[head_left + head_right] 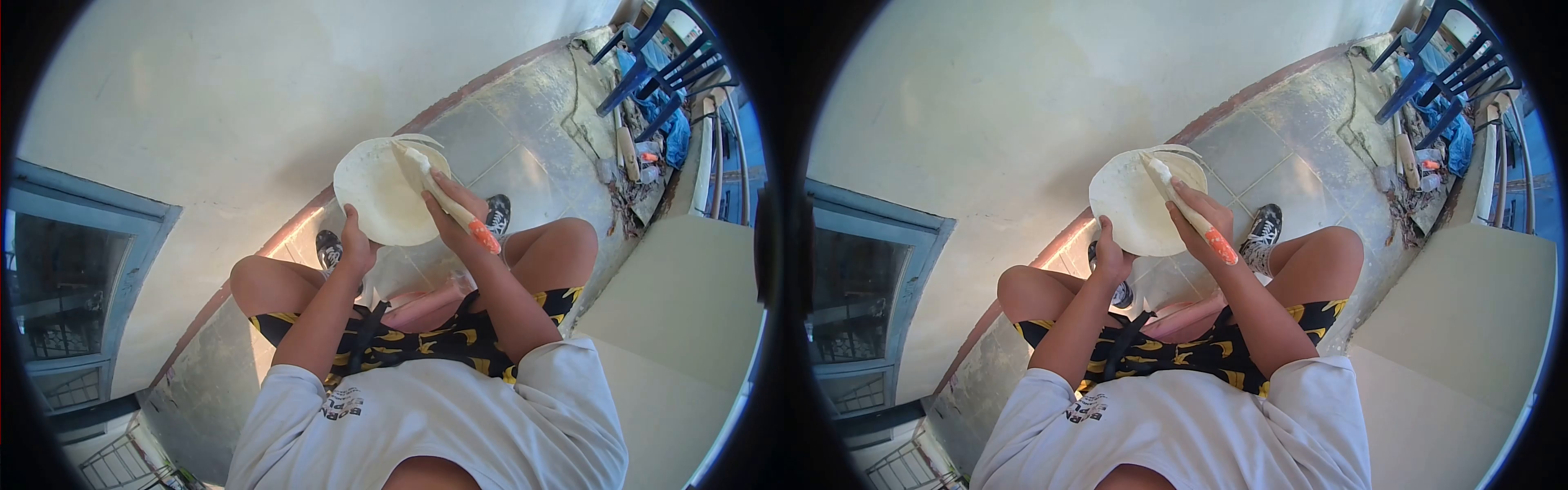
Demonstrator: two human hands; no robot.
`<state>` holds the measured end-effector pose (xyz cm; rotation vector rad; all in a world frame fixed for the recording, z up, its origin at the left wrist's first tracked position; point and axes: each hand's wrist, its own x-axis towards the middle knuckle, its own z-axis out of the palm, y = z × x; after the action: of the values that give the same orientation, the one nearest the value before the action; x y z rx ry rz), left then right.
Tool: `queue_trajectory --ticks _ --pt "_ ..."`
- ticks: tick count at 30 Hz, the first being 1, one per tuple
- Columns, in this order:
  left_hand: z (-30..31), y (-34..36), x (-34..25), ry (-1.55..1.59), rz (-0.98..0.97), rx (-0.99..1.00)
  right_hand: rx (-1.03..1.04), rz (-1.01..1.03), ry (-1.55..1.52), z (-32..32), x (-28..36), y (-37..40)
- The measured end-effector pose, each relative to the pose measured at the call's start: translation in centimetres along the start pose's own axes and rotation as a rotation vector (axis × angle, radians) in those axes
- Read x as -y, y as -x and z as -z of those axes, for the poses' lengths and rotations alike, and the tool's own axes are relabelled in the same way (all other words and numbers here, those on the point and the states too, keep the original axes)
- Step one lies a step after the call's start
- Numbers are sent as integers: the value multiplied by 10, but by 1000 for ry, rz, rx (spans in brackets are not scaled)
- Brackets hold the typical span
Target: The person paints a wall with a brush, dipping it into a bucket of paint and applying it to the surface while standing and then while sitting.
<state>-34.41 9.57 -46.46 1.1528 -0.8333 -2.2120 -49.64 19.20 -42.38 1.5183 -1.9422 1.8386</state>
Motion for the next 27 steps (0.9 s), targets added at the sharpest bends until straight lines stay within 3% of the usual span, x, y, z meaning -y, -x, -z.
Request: queue_trajectory --ticks 4,6,7,9,11,13,15,17,21,25,27 --pt "-3 -1 -8 -20 -7 33 179 -141 -29 8 3 -4" --pt "-3 4 -10 -5 -35 9 -52 -49 -12 7 14 -2" --pt "0 3 -9 4 -32 -1 -39 -53 -14 6 12 -1" --pt "1 0 -12 -25 -68 33 151 -271 -110 5 3 -1" --pt "-6 -1 -21 -1 -82 4 104 -258 -99 4 0 -5" --pt "1 -1 -21 26 -50 72 -93 -245 -185 4 14 -8" --pt "2 -6 -27 29 -56 67 -121 -181 -158 -2 2 -9" --pt "5 -6 -27 25 -46 71 181 -418 -117 -2 -6 -8" --pt "10 -21 -32 0 -42 48 -92 -571 -333 -8 -8 -10" --pt "19 -27 -22 -33 -59 45 -136 -518 -310 -6 0 -14" --pt "24 -31 -20 -25 -58 49 114 -290 -29 -11 -3 -12"
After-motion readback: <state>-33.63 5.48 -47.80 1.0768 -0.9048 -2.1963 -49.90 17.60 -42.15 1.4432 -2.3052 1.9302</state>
